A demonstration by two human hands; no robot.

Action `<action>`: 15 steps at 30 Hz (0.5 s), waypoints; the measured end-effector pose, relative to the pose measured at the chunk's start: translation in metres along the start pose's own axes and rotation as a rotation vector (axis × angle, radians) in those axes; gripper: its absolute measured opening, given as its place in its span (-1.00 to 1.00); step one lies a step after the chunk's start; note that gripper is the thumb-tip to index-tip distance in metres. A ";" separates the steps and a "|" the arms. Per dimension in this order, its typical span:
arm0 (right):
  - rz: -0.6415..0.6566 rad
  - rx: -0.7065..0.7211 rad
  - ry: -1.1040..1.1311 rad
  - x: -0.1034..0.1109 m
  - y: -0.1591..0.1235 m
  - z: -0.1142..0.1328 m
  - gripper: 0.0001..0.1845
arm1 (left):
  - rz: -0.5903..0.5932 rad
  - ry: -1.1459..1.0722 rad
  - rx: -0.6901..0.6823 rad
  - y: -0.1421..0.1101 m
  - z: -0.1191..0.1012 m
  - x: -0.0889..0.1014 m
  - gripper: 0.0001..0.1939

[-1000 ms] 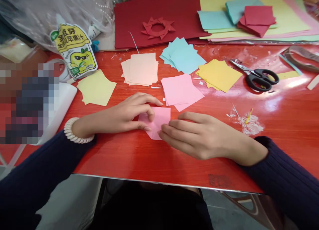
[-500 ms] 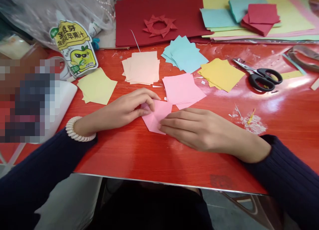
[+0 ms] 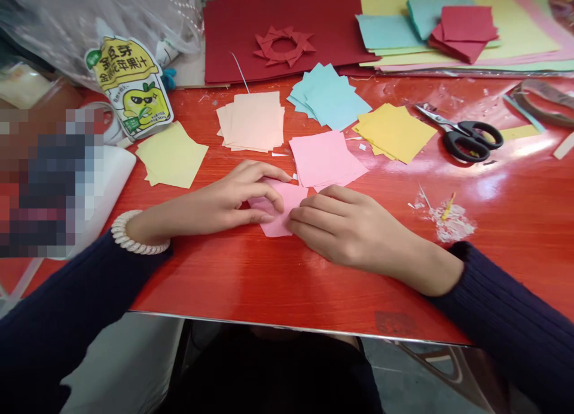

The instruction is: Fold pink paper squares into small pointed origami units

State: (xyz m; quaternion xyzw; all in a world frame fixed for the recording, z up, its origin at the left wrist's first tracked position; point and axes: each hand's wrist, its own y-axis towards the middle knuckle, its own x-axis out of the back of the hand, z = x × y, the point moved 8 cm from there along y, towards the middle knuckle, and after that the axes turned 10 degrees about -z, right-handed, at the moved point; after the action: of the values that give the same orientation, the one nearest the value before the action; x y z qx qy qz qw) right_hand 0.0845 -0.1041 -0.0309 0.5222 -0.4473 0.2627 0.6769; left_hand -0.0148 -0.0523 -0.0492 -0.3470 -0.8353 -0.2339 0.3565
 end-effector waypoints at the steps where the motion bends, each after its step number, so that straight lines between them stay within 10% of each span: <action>1: -0.026 -0.022 0.006 0.001 0.002 0.000 -0.82 | 0.021 0.001 -0.006 -0.001 -0.001 -0.001 -0.80; 15: -0.086 -0.599 0.373 -0.013 0.008 -0.029 -0.90 | -0.083 0.220 -0.020 -0.004 -0.007 0.007 -0.96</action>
State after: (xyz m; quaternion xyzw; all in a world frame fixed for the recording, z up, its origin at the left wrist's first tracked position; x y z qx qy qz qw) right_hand 0.0819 -0.0728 -0.0403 0.2618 -0.3510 0.1818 0.8804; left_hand -0.0186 -0.0568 -0.0402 -0.2882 -0.8024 -0.2935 0.4324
